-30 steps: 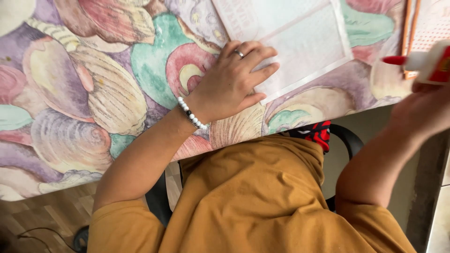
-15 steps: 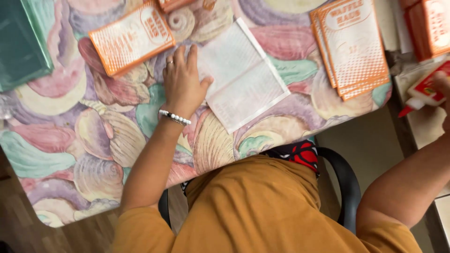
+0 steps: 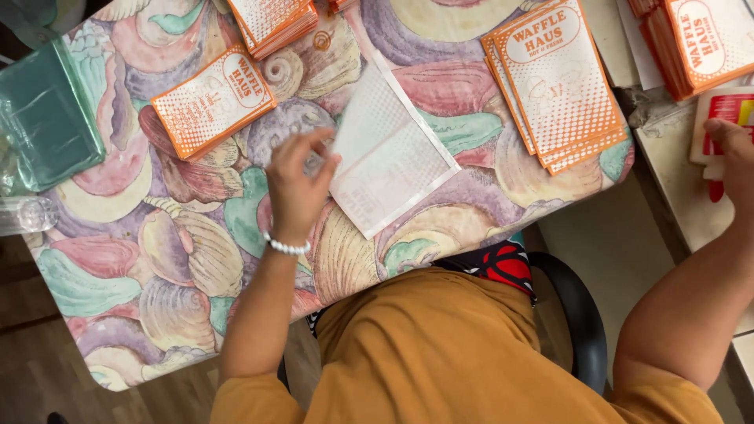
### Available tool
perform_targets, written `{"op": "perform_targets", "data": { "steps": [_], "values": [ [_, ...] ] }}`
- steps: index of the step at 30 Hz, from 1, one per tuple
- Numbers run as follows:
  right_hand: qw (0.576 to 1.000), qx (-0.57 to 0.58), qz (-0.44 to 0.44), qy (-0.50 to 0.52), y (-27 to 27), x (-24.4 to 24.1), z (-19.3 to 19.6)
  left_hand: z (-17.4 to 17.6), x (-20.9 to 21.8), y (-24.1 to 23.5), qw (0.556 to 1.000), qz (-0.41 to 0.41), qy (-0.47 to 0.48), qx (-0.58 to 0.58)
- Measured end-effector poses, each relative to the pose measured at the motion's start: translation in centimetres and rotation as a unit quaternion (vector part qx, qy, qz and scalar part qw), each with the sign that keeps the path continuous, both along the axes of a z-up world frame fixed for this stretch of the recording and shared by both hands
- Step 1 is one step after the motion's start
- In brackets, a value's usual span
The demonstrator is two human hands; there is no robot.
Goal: Applying glue to the edges of paper bags and folding them to assemble the final product.
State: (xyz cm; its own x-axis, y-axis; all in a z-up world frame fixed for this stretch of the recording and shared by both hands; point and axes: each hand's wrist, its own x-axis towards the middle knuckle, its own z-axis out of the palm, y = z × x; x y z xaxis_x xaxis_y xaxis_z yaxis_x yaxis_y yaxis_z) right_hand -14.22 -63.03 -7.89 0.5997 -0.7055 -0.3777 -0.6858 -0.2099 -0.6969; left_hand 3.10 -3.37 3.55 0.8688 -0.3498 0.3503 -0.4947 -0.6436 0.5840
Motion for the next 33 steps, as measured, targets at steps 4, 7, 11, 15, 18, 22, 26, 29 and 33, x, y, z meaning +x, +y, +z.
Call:
{"op": "perform_targets", "data": {
  "steps": [4, 7, 11, 15, 18, 22, 26, 29, 33],
  "values": [
    [0.989, -0.079, -0.008, -0.121, 7.2, -0.5, 6.4, -3.9, -4.1, 0.8, 0.989, -0.089, -0.118, 0.012],
    [0.973, -0.187, 0.047, -0.128, 6.6, -2.3, 4.2, -3.7, -6.7, -0.6, 0.986, -0.137, -0.09, -0.04],
    [0.936, -0.314, 0.043, -0.153, 13.0, -1.4, 7.5, -3.1, -8.6, -2.1, 0.987, -0.138, -0.07, -0.047],
    [0.842, -0.347, 0.236, -0.339, 20.0, 2.1, 12.3, -0.6, -8.6, -2.6, 0.973, -0.21, -0.071, -0.065],
    [0.84, -0.343, 0.255, -0.334, 22.1, 2.6, 11.9, 0.9, -8.7, -2.5, 0.967, -0.224, -0.032, -0.115],
    [0.875, -0.251, 0.25, -0.33, 25.1, 2.8, 11.0, 0.4, -8.7, -3.3, 0.998, -0.034, -0.015, -0.059],
    [0.899, -0.195, 0.243, -0.307, 27.4, 3.3, 9.6, 1.8, -7.9, -5.9, 0.979, 0.021, 0.069, 0.191],
    [0.892, -0.169, 0.211, -0.363, 28.6, 3.8, 7.9, 2.0, -7.8, -7.2, 0.979, 0.019, 0.144, 0.141],
    [0.904, -0.059, 0.18, -0.384, 31.2, 3.8, 7.0, -1.8, -7.8, -6.6, 0.977, 0.014, 0.211, 0.027]
  ]
}}
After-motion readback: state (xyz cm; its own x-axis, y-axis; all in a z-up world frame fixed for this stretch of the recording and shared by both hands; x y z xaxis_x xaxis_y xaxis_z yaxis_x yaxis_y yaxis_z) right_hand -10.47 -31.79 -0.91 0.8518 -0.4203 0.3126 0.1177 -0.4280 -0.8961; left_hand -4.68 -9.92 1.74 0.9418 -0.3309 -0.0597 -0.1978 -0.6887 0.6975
